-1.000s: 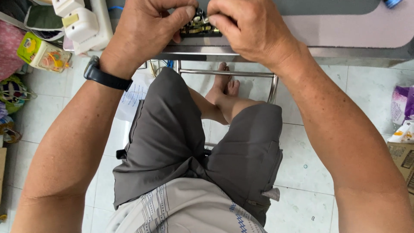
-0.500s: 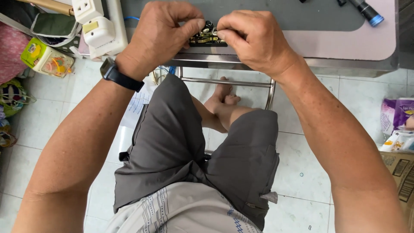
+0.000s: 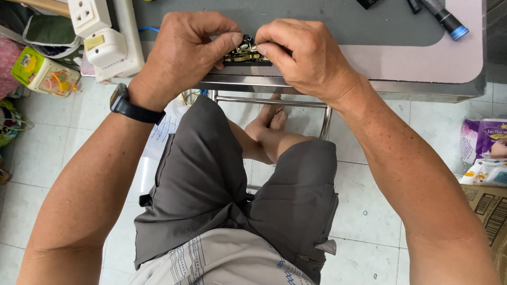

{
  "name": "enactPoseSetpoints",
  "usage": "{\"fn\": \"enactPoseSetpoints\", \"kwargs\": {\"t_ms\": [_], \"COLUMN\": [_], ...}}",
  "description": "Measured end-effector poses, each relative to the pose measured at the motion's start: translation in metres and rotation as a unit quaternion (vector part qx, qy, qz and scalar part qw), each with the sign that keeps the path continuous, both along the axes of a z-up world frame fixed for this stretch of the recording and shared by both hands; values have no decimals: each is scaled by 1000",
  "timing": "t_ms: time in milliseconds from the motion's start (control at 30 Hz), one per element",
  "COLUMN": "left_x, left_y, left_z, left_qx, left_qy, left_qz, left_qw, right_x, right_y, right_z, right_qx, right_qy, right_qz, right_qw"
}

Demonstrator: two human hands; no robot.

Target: The person assembles a small electrical component by hand, manipulating internal parts and connecting wires. They then attach a black plastic housing to the assembled unit and place it on the table.

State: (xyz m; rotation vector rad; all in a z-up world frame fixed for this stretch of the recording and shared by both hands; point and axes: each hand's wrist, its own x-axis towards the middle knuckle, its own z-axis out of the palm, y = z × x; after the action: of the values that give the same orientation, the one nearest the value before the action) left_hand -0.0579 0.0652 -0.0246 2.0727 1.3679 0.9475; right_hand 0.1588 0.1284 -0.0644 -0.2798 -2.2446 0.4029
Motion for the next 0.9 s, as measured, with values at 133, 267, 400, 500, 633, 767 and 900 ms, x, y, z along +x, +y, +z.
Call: {"fn": "enactPoseSetpoints", "kwargs": {"t_ms": [133, 267, 400, 500, 633, 767, 900], "left_x": [-1, 0, 0, 0, -1, 0, -3], "left_y": [1, 0, 0, 0, 0, -1, 0], "left_z": [-1, 0, 0, 1, 1, 2, 0], "left_qx": [-7, -4, -5, -5, -2, -11, 8], "left_qy": [0, -9, -12, 5, 1, 1, 10], "left_qz": [5, -2, -1, 0, -4, -4, -15], "left_qw": [1000, 1000, 1000, 1000, 1000, 1000, 1000], "right_x": [-1, -2, -1, -2, -2, -2, -1], "right_y": [0, 0, 1, 0, 0, -1, -1], "right_z": [1, 0, -1, 0, 0, 1, 1], "right_qx": [0, -2, 1, -1, -2, -1, 2], "right_qy": [2, -4, -11, -12, -13, -7, -9], "right_qz": [-2, -5, 1, 4, 1, -6, 8], "right_qw": [1000, 1000, 1000, 1000, 1000, 1000, 1000]}}
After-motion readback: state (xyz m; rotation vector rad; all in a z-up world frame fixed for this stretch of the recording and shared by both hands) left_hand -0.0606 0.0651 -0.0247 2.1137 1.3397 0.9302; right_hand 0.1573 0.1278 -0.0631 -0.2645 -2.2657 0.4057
